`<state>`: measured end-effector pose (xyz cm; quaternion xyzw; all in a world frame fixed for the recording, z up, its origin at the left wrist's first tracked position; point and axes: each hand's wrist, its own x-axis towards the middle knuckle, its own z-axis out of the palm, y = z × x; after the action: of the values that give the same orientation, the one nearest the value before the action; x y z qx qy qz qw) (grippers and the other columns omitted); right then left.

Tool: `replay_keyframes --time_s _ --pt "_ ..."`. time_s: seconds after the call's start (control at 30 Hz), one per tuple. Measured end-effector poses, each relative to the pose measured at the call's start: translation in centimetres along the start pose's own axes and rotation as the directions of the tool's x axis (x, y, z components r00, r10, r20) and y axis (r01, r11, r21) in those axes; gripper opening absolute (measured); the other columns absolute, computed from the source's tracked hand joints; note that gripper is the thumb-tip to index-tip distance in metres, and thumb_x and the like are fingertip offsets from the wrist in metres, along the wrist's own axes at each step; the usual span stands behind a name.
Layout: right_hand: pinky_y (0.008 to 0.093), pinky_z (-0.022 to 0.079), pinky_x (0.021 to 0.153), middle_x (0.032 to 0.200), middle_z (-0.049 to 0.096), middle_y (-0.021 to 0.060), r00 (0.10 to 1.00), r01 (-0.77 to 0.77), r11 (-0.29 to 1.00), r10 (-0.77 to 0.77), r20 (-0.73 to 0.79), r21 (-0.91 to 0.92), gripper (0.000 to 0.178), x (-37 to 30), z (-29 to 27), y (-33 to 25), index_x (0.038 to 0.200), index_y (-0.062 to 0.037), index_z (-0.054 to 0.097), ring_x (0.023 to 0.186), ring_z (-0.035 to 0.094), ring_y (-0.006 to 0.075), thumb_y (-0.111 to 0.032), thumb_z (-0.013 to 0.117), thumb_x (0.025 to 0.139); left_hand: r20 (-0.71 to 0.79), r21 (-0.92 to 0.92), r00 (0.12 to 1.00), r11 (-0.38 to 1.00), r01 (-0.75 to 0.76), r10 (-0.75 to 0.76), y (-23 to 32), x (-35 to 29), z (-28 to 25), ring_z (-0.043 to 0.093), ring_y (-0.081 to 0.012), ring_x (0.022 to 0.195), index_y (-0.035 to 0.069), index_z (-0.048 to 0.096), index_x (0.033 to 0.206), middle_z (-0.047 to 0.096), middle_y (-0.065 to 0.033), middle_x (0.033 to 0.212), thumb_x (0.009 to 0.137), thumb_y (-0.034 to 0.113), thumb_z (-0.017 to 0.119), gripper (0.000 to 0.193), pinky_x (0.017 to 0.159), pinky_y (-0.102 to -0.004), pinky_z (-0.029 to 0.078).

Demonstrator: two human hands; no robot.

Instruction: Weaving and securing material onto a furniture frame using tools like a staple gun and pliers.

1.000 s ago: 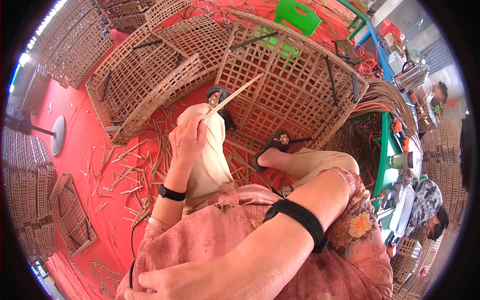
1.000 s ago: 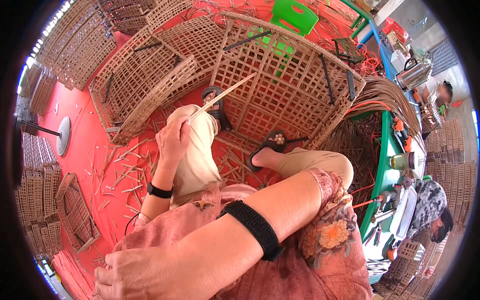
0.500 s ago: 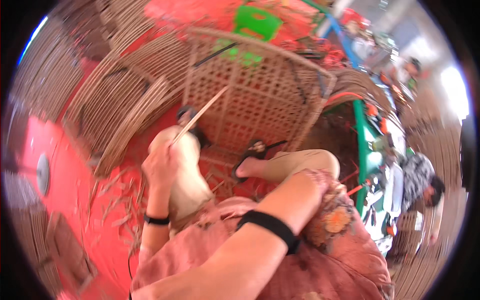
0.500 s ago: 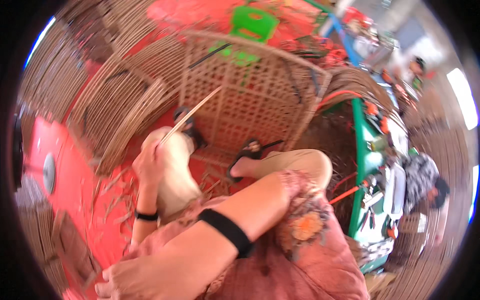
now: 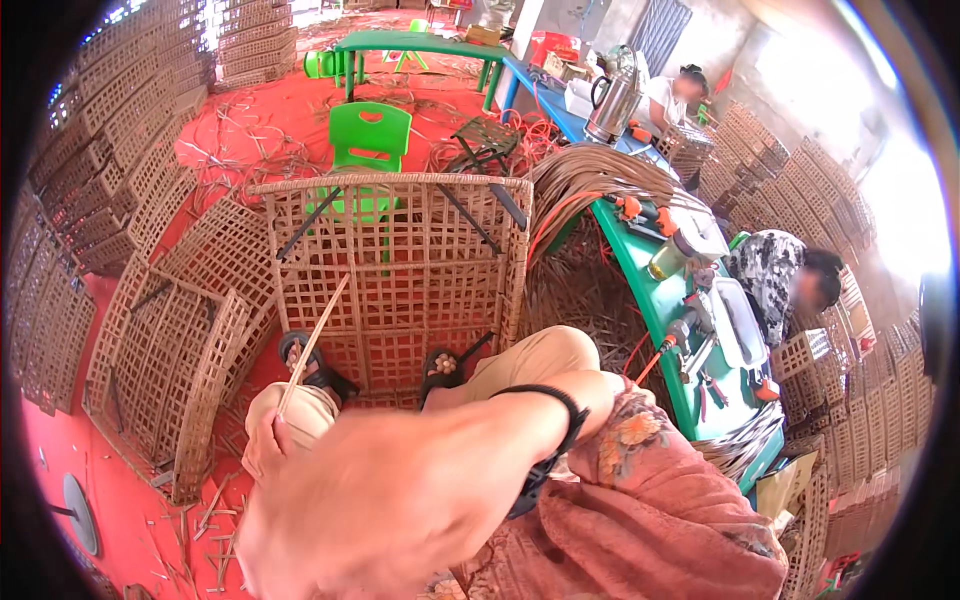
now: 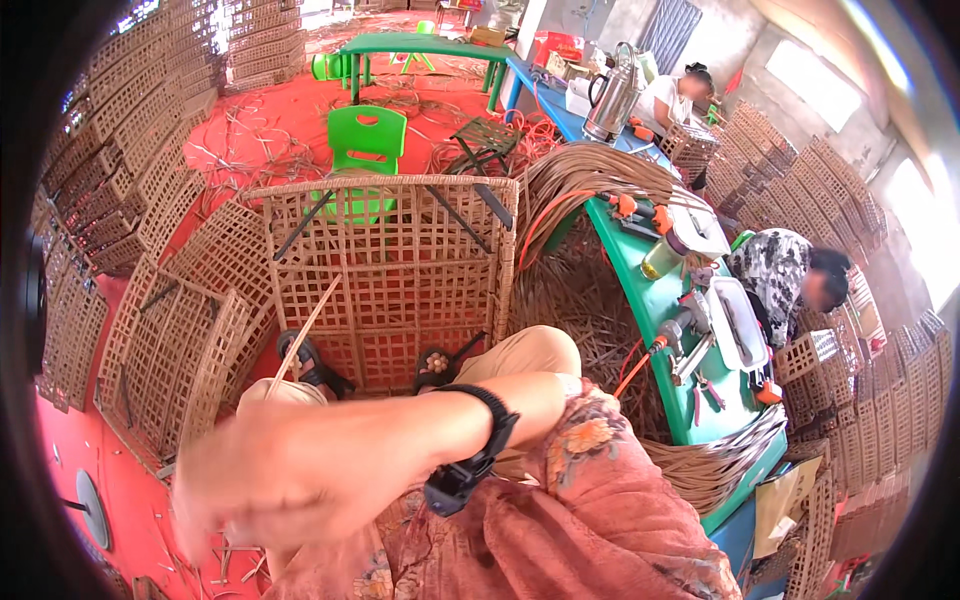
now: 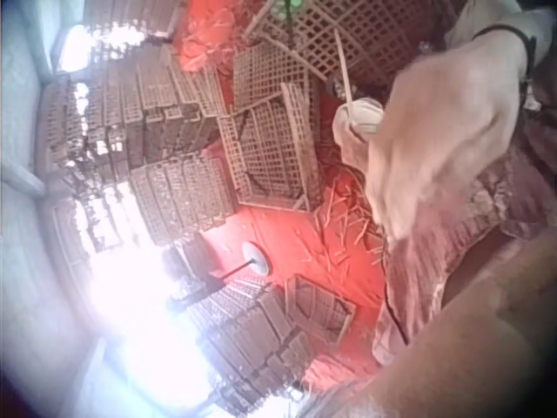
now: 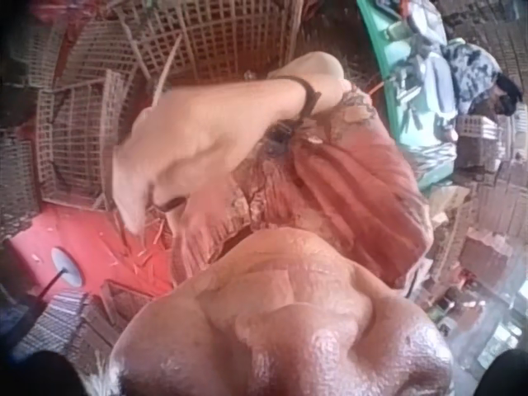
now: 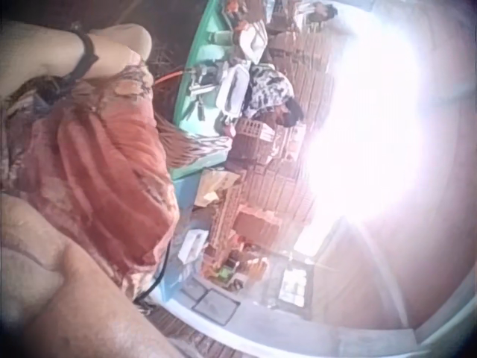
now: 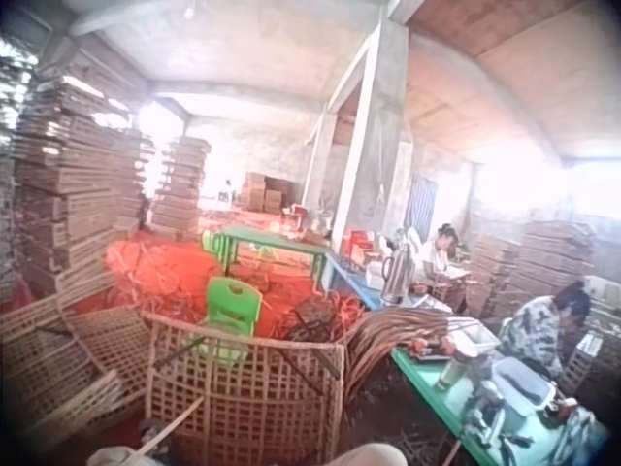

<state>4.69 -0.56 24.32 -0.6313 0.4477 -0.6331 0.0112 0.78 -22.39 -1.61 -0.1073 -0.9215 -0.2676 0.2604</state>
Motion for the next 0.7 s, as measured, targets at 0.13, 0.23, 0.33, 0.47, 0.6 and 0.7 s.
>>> replay_keyframes --time_s 0.13,0.23,0.33,0.47,0.6,0.7 --pt "0.0409 0.046 0.087 0.116 0.057 0.0192 0.91 -0.368 0.928 0.348 -0.225 -0.056 0.031 -3.6 -3.7 -3.7 0.115 -0.0012 0.055 0.105 0.058 0.03 -0.014 0.059 0.087 0.088 -0.02 0.996 1.0 0.015 -0.013 -0.1 0.1 0.3 0.064 -0.0322 0.078 0.004 0.063 0.1 0.067 -0.0136 0.089 0.089 0.013 0.056 0.016 0.068 -0.0403 0.049" --pt "0.0409 0.047 0.087 0.116 0.057 0.0192 0.758 -0.609 0.774 0.506 -0.411 -0.172 0.032 -6.8 -5.6 -5.2 0.116 -0.0013 0.054 0.105 0.058 0.0299 -0.014 0.06 0.087 0.035 -0.054 0.999 0.998 -0.033 0.035 0.9 0.9 -0.6 0.064 -0.032 0.078 0.004 0.063 0.1 0.067 -0.0134 0.089 0.089 0.013 0.056 0.016 0.068 -0.0401 0.049" --pt "0.0409 0.047 0.086 0.117 0.057 0.0191 0.598 -0.78 0.581 0.586 -0.547 -0.231 0.034 -10.8 -7.5 -4.1 0.117 -0.0015 0.053 0.105 0.058 0.0299 -0.014 0.06 0.086 -0.038 0.008 0.999 0.999 -0.036 0.036 0.1 0.4 -0.5 0.064 -0.032 0.078 0.005 0.063 0.099 0.067 -0.0132 0.09 0.089 0.012 0.056 0.015 0.068 -0.0389 0.05" --pt "0.0409 0.047 0.086 0.117 0.056 0.0191 0.418 -0.907 0.323 0.624 -0.66 -0.27 0.035 -13.6 -8.7 -3.2 0.118 -0.0016 0.052 0.105 0.058 0.0299 -0.014 0.061 0.086 0.018 -0.121 0.999 0.992 -0.027 0.03 1.4 0.5 0.1 0.064 -0.0327 0.077 0.006 0.063 0.099 0.067 -0.0138 0.09 0.089 0.013 0.056 0.014 0.066 -0.0397 0.049" --pt "0.0409 0.047 0.086 0.118 0.056 0.0191 0.392 -0.92 0.278 0.636 -0.665 -0.276 0.037 -15.6 -11.6 0.9 0.119 -0.0018 0.051 0.105 0.058 0.0298 -0.015 0.061 0.085 0.045 0.024 0.999 0.999 -0.029 0.028 0.5 0.2 -0.4 0.064 -0.0333 0.077 0.005 0.064 0.099 0.067 -0.0142 0.09 0.089 0.014 0.056 0.015 0.067 -0.041 0.049" --pt "0.0409 0.047 0.086 0.118 0.056 0.0191 0.37 -0.928 0.223 0.637 -0.677 -0.297 0.039 -16.2 -12.1 1.7 0.119 -0.0019 0.05 0.105 0.058 0.0298 -0.015 0.061 0.085 0.003 -0.005 0.999 0.999 -0.048 0.048 0.8 0.6 0.1 0.064 -0.0336 0.077 0.005 0.064 0.098 0.067 -0.0142 0.09 0.089 0.014 0.056 0.015 0.067 -0.0411 0.049"
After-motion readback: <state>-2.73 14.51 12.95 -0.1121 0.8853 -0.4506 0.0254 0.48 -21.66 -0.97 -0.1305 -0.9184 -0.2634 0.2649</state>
